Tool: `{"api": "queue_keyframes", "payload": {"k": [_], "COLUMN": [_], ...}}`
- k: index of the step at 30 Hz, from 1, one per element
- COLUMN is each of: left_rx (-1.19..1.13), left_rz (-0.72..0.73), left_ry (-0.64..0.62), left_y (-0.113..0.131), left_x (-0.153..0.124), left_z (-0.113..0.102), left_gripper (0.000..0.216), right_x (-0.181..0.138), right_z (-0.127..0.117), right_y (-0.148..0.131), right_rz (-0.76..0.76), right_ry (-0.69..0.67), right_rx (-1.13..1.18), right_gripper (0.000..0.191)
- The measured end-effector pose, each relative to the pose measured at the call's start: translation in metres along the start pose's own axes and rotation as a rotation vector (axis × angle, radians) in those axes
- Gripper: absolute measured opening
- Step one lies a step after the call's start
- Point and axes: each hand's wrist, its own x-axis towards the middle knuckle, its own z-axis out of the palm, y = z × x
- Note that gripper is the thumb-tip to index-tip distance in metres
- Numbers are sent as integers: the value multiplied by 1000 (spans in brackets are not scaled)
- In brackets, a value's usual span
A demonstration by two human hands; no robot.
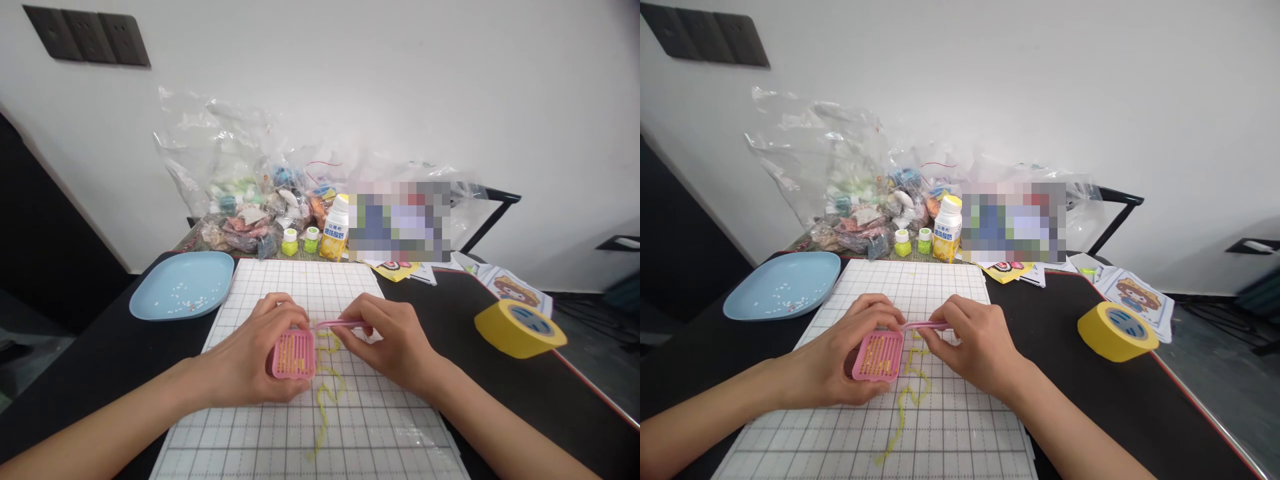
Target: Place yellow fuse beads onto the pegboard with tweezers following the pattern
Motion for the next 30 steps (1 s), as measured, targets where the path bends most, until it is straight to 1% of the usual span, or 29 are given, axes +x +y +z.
{"api": "queue_keyframes", "payload": {"k": [6, 14, 24, 26, 30], "left_rx": [23, 29, 15, 12, 18], "left_rz": [-9, -23, -31, -32, -30], "left_ry": [62, 45, 47, 51, 57], "left_y": [0, 2, 1, 1, 1], "left_x": [0, 0, -1, -1, 0], "left_z": [2, 1, 2, 2, 2], "left_gripper": [40, 38, 39, 39, 38], "right_x": [1, -1, -1, 0, 1], "right_z": [0, 1, 2, 1, 0], "right_y": [-2, 3, 5, 4, 4], "right_rz": [-27, -11, 9, 6, 29], "right_ry": [6, -7, -37, -26, 50], "right_rx": [-5, -37, -45, -52, -79], "right_gripper": [22, 16, 15, 13, 9]}}
